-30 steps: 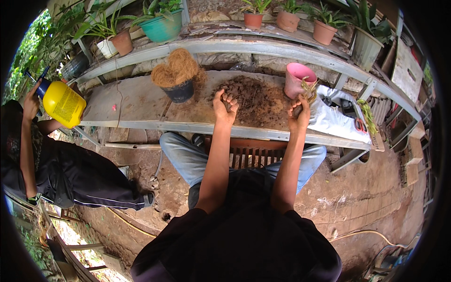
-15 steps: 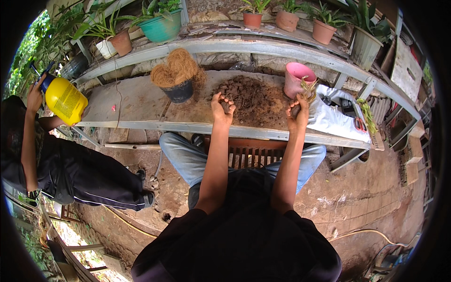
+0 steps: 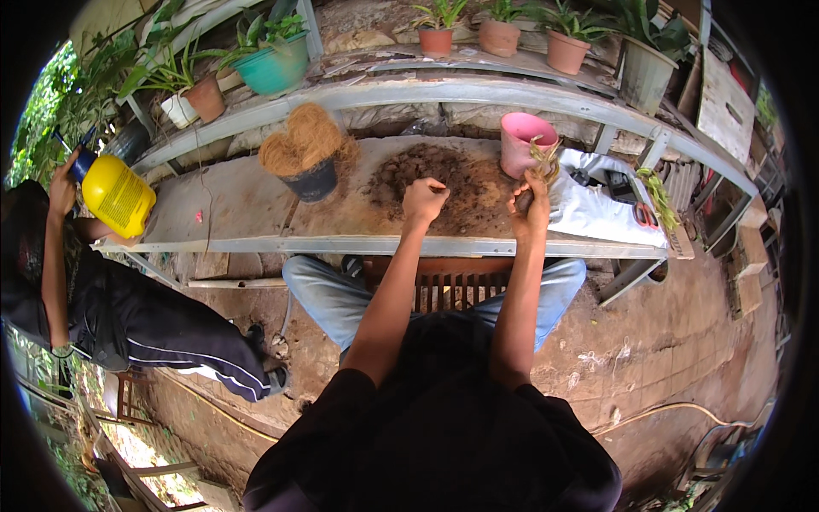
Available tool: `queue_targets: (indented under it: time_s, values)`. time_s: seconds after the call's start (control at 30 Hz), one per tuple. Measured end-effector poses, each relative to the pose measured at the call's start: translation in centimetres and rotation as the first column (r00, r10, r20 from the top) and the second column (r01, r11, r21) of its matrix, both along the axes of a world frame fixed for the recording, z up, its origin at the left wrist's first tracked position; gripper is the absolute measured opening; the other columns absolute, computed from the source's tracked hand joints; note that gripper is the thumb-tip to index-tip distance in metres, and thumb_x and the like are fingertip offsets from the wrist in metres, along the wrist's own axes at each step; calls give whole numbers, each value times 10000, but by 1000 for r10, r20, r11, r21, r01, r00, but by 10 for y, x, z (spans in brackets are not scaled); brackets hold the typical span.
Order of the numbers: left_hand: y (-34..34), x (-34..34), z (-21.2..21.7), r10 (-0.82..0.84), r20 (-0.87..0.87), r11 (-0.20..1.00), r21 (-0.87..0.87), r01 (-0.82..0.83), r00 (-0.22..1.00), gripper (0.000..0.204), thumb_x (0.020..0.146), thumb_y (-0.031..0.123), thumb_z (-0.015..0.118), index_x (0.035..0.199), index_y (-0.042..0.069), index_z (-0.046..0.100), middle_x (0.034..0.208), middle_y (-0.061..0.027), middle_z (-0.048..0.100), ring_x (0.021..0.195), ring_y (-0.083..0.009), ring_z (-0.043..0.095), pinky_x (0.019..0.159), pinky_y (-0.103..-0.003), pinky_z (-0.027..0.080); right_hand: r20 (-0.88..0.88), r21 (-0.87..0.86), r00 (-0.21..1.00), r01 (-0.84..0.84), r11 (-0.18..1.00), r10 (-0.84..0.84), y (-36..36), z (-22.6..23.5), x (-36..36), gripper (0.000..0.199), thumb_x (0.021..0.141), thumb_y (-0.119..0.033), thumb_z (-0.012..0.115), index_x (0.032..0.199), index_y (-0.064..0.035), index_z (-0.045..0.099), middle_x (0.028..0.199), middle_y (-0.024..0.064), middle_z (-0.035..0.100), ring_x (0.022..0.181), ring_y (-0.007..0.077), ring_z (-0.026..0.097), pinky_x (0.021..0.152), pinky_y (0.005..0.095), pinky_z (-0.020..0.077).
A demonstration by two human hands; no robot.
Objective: The person sits at a workbench and repeatedly forms small balls of soil or compost by hand. They then pick up a small plant cutting and wrap its roots with the soil balls, preparing it for planting.
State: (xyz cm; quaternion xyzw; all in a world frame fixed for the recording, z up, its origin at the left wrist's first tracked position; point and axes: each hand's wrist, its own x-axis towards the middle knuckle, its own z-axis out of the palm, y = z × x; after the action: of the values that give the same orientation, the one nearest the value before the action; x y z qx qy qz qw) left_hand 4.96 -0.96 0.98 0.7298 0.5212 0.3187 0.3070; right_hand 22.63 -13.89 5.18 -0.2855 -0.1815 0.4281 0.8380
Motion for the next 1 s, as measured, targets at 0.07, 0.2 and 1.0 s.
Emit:
queue_targets:
  time_s: [0.07,0.2,1.0]
  values:
    - [4,19,-3,21,-213,1000,0,-21,977,295,886,343,665,1078,120,691,907,-90,713,781,-232,680,711,-376,582,4,-10,999,32,999,-32,-3,-4,6,242,849,-246,664,700,-112,528,609,41,554,494,173,532,437,272,375]
    - [24,33,-3,89,-430,991,125,-38,898,396,881,377,669,1165,104,634,893,-96,707,789,-251,684,706,-380,583,-28,-73,999,42,996,-44,-1,-5,8,239,846,-245,667,702,-113,529,608,31,551,500,159,533,430,271,399]
    - [44,26,43,25,271,999,31,-35,962,387,814,327,769,982,1,646,841,-119,672,510,-143,601,511,-314,546,441,-170,895,3,985,73,20,-31,-3,174,819,-120,736,931,-47,624,756,49,645,468,96,525,393,233,370]
